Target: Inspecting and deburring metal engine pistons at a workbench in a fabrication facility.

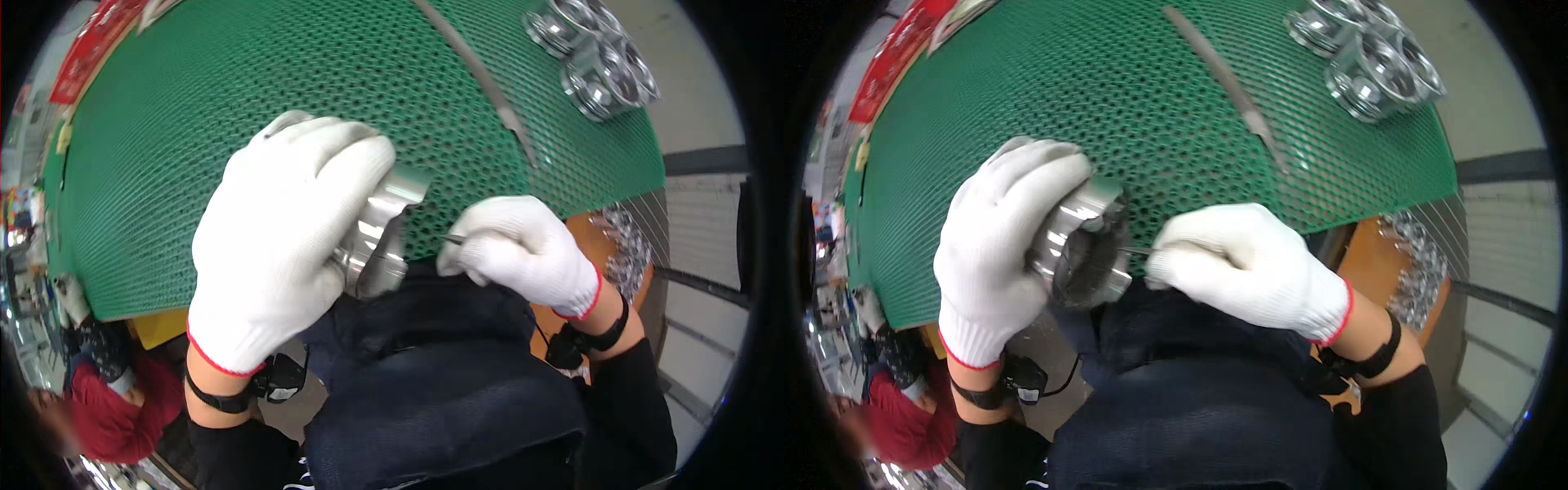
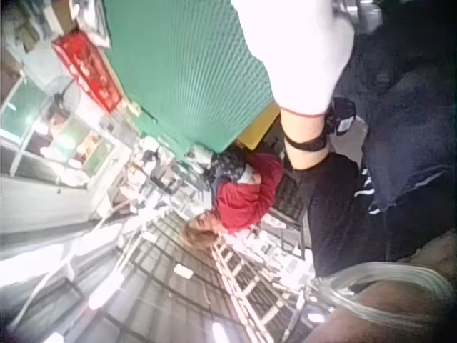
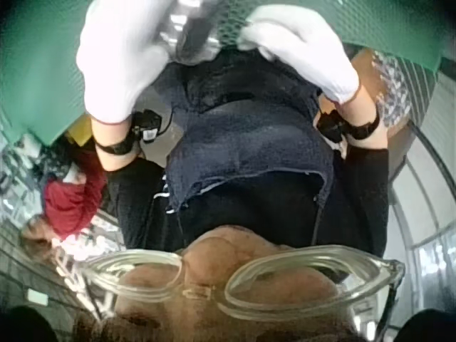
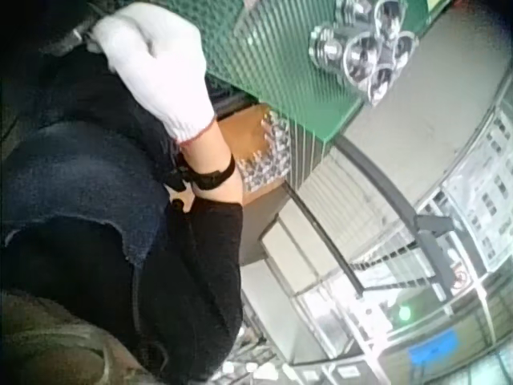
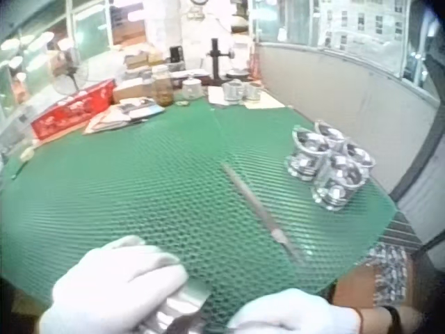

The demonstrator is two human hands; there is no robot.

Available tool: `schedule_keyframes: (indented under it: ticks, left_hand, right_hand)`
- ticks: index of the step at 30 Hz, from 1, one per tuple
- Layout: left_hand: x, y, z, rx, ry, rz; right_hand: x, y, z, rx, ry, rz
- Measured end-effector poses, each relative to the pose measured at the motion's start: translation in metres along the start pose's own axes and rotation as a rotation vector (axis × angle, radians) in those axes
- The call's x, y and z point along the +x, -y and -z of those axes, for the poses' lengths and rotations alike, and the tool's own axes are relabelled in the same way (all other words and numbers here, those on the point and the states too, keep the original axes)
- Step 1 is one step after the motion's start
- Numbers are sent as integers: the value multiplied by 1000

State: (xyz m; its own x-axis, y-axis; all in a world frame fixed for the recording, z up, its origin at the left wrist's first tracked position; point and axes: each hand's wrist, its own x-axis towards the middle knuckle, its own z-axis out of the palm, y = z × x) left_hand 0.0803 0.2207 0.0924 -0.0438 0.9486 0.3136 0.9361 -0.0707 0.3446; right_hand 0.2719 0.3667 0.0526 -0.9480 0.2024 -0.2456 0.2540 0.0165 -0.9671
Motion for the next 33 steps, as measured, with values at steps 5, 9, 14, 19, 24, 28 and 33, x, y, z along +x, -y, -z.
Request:
schedule_keyframes:
  ticks: [5,9,14,19,24,28,33]
  left_hand:
    - [6,-13,-19,324,-56,20]
    - [18,-13,-20,265,-21,70]
    - [47,-2,-9,187,263,294]
    - [69,16,-9,199,511,326]
    - [35,24,-8,209,367,275]
    - [-48,52,-10,-240,-343,362]
    - [-124,17,-1,300,-52,539]
  right_hand:
    - [16,12,-2,-197,-70,59]
    - [25,-9,-3,-343,-197,307]
    - [19,-1,0,-868,-172,452]
    - [15,4,6,-1123,-69,455]
    - [12,11,2,-1126,301,148]
    - [7,-5,8,-663,-10,368]
    - [9,-11,3,-820,-22,287]
